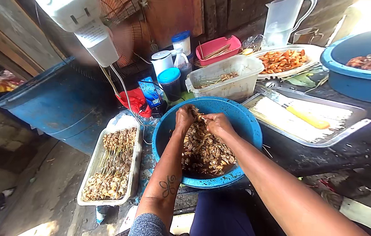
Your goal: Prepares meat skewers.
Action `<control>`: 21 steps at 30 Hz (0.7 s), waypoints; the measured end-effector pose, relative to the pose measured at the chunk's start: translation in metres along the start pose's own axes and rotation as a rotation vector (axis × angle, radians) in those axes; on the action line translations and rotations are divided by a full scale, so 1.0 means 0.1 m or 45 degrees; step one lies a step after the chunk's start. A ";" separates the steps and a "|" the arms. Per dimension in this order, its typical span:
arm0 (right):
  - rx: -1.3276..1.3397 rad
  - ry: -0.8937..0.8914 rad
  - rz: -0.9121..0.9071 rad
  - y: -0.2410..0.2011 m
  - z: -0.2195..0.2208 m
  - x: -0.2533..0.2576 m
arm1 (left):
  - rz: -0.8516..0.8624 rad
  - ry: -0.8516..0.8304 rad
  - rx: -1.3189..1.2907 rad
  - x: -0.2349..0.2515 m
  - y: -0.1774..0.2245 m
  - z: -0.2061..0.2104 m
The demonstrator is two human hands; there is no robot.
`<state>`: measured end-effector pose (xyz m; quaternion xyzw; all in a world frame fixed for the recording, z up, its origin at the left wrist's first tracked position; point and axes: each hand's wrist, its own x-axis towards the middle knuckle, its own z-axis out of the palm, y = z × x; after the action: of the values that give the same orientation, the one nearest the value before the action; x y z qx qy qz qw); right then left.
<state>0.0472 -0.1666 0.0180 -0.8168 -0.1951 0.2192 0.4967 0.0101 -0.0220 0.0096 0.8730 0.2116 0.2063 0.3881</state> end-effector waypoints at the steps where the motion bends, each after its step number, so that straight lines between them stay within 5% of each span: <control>1: 0.067 0.010 0.025 -0.02 0.00 -0.01 | -0.027 0.003 -0.121 0.01 -0.01 0.02; 4: 0.254 0.015 0.087 -0.05 -0.01 -0.03 | -0.144 -0.049 -0.497 -0.01 -0.01 0.07; 8: 0.463 0.072 0.116 -0.07 -0.02 -0.06 | -0.174 -0.147 -0.528 -0.06 0.07 0.16; 13: 0.717 0.271 0.041 -0.06 -0.08 -0.03 | -0.018 -0.693 -0.314 -0.21 0.28 0.16; 16: 0.751 0.251 0.054 -0.05 -0.12 -0.07 | 0.041 -0.731 0.034 -0.13 0.19 -0.07; 21: 0.642 0.137 0.082 -0.07 -0.13 -0.10 | -0.340 -0.943 0.880 -0.17 -0.04 -0.10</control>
<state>0.0452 -0.1786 0.0315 -0.6833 -0.0815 0.2330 0.6871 -0.0095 -0.0224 0.0094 0.9299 0.2253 -0.2495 0.1492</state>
